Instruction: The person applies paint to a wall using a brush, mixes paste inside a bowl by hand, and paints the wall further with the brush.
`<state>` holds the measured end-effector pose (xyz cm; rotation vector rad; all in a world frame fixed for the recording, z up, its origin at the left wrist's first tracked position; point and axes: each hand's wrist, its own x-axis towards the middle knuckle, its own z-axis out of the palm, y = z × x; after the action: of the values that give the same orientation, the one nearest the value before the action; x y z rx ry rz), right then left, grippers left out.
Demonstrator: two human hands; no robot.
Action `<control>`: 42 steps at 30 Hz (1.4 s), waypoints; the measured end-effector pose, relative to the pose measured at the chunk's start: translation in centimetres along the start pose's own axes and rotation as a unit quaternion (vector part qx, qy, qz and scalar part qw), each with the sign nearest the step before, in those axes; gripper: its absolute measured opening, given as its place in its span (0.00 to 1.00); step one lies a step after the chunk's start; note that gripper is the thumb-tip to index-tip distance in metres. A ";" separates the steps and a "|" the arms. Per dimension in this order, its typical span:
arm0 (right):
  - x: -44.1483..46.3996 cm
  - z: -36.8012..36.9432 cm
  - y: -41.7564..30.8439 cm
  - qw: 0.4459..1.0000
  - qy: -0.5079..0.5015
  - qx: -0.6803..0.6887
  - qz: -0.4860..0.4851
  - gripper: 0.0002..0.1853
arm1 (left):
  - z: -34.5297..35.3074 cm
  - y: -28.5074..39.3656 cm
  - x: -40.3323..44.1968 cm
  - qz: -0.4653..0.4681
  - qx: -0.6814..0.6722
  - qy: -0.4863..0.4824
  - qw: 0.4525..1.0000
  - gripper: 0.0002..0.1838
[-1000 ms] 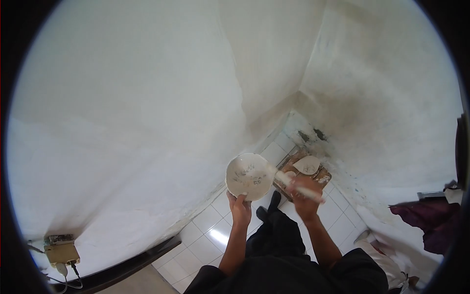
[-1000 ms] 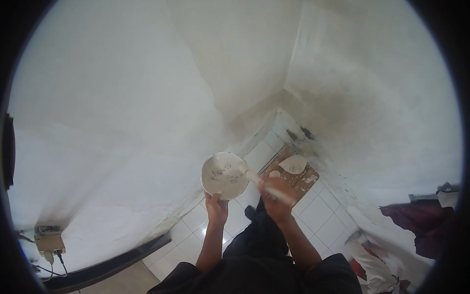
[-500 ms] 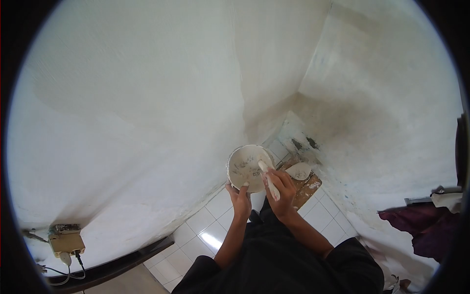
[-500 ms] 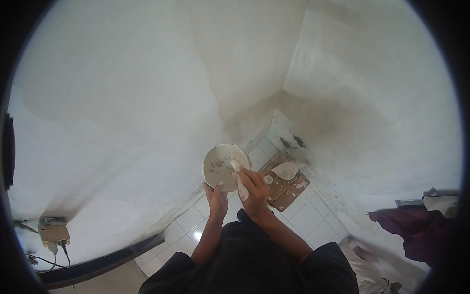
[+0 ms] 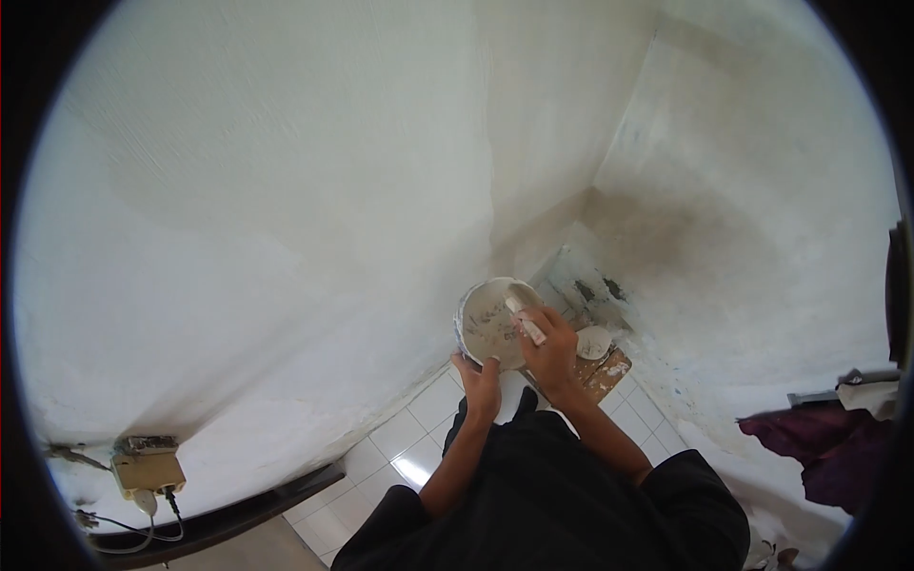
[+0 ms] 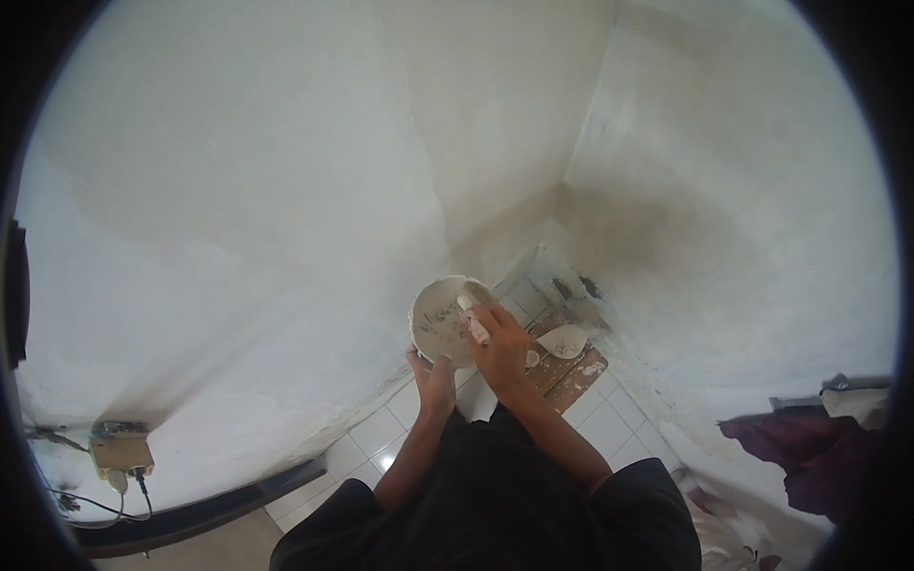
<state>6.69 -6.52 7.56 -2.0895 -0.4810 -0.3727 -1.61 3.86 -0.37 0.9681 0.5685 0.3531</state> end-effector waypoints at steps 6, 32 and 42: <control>1.5 -0.6 -1.2 0.980 0.089 0.161 0.074 0.08 | -0.9 3.5 2.1 -0.047 -0.038 -0.004 0.998 0.33; 13.8 -10.4 -5.3 0.909 -0.173 0.375 -0.056 0.06 | -3.9 5.2 3.9 -0.179 -0.048 -0.024 0.982 0.31; 35.1 -23.6 -22.5 0.853 -0.195 0.264 -0.406 0.07 | -0.8 8.5 0.3 -0.068 0.070 -0.072 0.993 0.16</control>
<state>25.07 -8.69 51.75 -1.3242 -1.5407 -0.2399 -2.16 9.02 6.39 1.0747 0.5292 0.1202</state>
